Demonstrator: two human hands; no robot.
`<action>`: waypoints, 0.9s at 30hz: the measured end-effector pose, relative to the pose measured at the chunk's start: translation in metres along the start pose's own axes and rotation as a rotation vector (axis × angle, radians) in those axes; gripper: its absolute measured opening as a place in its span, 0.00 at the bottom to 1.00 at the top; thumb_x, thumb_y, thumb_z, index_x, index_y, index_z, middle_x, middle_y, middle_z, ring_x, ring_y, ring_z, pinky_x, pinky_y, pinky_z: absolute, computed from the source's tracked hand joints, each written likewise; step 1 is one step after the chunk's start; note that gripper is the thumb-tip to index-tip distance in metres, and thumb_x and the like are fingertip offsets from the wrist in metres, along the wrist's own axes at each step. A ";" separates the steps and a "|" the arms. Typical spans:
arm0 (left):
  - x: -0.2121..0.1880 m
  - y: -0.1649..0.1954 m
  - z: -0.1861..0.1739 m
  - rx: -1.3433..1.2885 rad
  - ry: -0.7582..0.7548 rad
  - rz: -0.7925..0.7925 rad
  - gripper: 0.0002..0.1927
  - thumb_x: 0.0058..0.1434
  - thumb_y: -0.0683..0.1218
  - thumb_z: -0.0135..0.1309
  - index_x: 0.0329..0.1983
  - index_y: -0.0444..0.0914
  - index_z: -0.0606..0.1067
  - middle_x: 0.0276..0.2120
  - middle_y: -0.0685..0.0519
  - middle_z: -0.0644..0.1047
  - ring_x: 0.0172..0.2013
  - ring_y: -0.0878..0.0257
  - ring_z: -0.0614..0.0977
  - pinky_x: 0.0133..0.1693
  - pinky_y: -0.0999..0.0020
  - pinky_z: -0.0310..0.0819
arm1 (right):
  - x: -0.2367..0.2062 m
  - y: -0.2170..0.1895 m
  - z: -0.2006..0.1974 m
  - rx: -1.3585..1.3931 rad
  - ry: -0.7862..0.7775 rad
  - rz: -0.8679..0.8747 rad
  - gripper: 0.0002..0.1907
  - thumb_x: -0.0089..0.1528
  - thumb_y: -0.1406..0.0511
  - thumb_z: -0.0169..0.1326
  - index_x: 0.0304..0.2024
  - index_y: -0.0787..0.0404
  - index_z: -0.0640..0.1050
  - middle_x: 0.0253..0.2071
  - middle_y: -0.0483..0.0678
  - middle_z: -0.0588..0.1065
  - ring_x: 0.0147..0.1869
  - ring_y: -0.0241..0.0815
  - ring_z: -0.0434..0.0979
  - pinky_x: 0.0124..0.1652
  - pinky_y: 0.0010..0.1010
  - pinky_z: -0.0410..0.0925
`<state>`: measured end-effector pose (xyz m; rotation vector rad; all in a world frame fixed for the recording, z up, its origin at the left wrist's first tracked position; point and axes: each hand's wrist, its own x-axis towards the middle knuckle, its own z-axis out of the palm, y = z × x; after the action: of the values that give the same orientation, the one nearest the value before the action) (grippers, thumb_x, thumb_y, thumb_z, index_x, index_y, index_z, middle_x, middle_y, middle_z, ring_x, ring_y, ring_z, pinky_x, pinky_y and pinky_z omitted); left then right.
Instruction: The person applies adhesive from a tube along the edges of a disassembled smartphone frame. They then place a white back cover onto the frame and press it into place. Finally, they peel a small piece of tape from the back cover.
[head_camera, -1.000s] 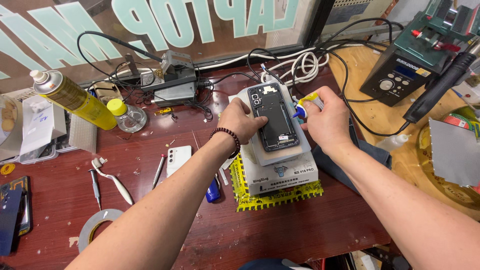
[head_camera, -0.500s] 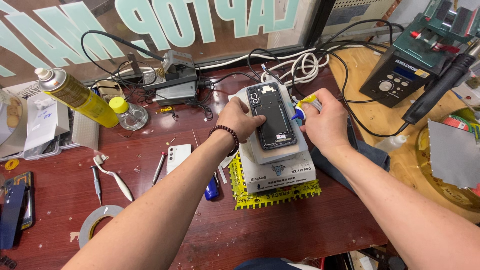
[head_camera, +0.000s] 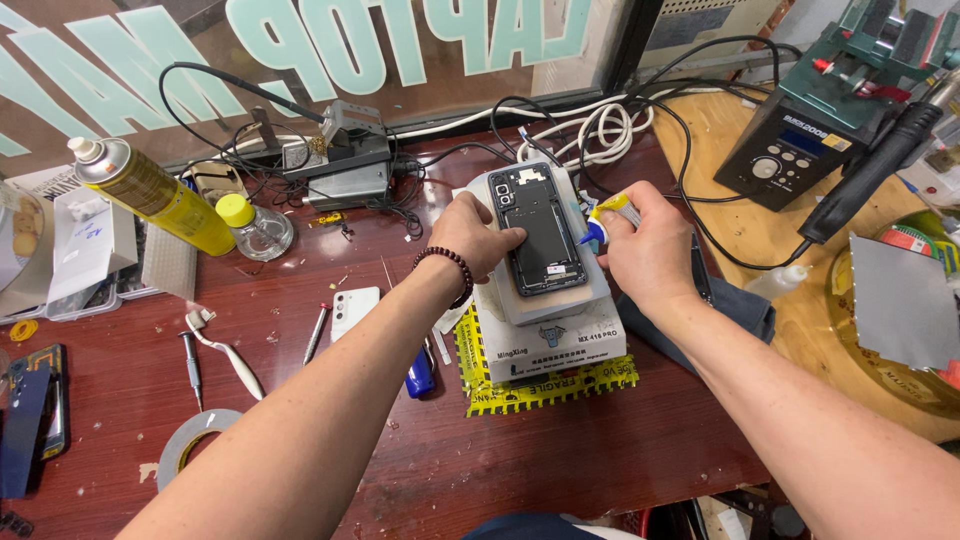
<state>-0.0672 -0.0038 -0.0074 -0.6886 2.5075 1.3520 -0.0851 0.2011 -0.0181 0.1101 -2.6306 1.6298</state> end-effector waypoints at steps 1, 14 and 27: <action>0.000 0.000 0.000 0.002 0.000 -0.002 0.27 0.52 0.51 0.69 0.47 0.33 0.70 0.37 0.44 0.81 0.31 0.57 0.86 0.25 0.65 0.82 | 0.000 0.000 0.000 -0.008 0.001 0.002 0.05 0.65 0.69 0.55 0.39 0.66 0.75 0.32 0.52 0.80 0.30 0.39 0.83 0.26 0.30 0.78; 0.000 0.000 0.000 0.005 0.005 -0.003 0.27 0.52 0.51 0.69 0.47 0.33 0.70 0.38 0.44 0.81 0.31 0.57 0.86 0.24 0.65 0.82 | -0.006 -0.002 -0.003 -0.070 -0.004 -0.006 0.06 0.65 0.68 0.56 0.37 0.65 0.74 0.30 0.51 0.80 0.27 0.40 0.83 0.25 0.30 0.76; 0.005 -0.003 0.001 -0.020 0.002 -0.022 0.28 0.51 0.50 0.70 0.47 0.33 0.70 0.35 0.44 0.81 0.31 0.57 0.86 0.25 0.62 0.84 | -0.015 -0.003 -0.005 -0.103 0.004 -0.048 0.06 0.64 0.68 0.56 0.37 0.66 0.74 0.30 0.52 0.80 0.29 0.41 0.84 0.25 0.33 0.75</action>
<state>-0.0703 -0.0065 -0.0124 -0.7198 2.4833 1.3719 -0.0699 0.2051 -0.0140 0.1638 -2.6802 1.4762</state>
